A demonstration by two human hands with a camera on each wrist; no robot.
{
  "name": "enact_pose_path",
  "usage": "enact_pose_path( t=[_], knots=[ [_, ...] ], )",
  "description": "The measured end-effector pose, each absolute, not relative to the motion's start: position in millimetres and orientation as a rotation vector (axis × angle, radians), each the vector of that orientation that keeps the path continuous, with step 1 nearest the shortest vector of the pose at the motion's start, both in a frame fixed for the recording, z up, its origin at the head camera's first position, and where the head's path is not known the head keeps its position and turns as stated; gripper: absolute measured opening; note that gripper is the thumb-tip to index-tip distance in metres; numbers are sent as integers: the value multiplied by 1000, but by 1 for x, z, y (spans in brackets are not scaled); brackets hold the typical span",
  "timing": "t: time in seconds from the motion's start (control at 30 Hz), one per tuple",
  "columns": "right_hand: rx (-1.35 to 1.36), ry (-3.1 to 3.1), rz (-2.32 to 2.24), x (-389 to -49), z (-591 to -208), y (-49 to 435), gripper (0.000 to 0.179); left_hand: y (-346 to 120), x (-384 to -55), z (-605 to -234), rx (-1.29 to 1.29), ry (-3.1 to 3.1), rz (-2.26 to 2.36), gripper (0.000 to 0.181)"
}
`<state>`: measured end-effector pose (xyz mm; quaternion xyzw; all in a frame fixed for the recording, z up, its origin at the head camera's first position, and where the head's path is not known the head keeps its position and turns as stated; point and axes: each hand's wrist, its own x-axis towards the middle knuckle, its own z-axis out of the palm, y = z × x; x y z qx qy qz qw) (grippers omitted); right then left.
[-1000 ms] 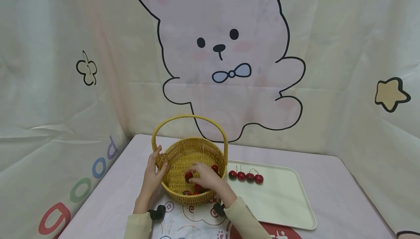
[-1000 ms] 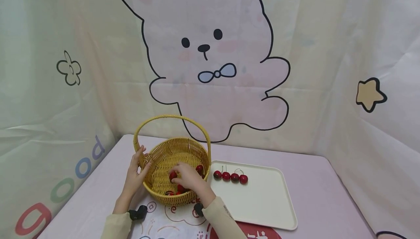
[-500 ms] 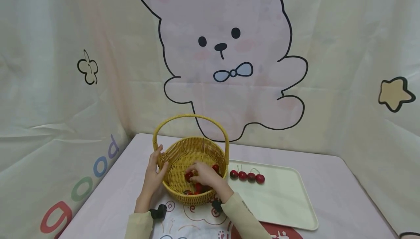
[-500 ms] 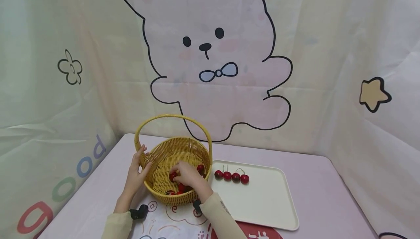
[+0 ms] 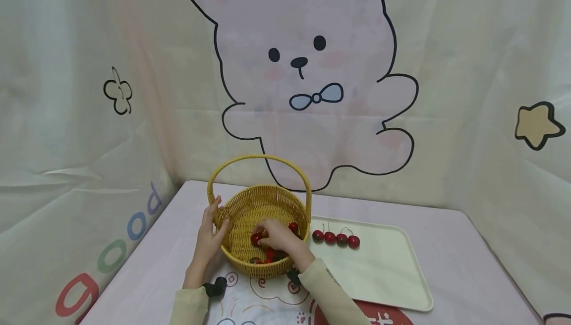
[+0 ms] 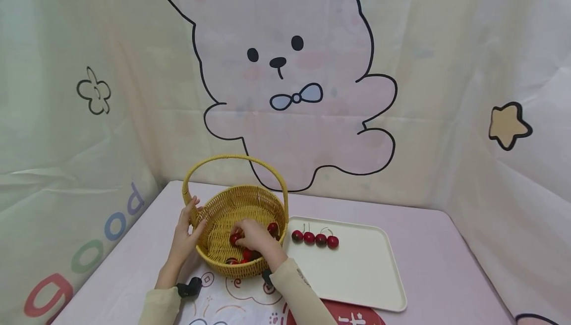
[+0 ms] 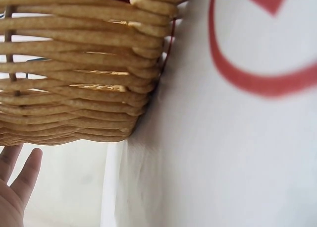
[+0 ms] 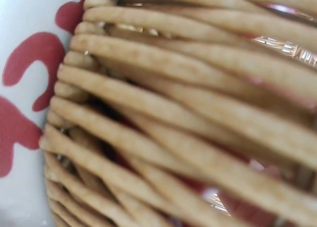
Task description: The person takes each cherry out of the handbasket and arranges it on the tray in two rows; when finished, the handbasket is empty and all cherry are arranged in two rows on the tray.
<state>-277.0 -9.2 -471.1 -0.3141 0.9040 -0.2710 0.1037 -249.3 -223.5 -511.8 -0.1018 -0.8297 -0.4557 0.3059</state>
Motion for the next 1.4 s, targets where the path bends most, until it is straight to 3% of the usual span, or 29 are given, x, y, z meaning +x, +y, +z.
enact_pose_path(
  t=[1.4],
  knots=[
    [-1071, 2680, -1162, -257, -456, 16, 35, -224, -249, -514, -283, -2202, -1168, 69]
  ],
)
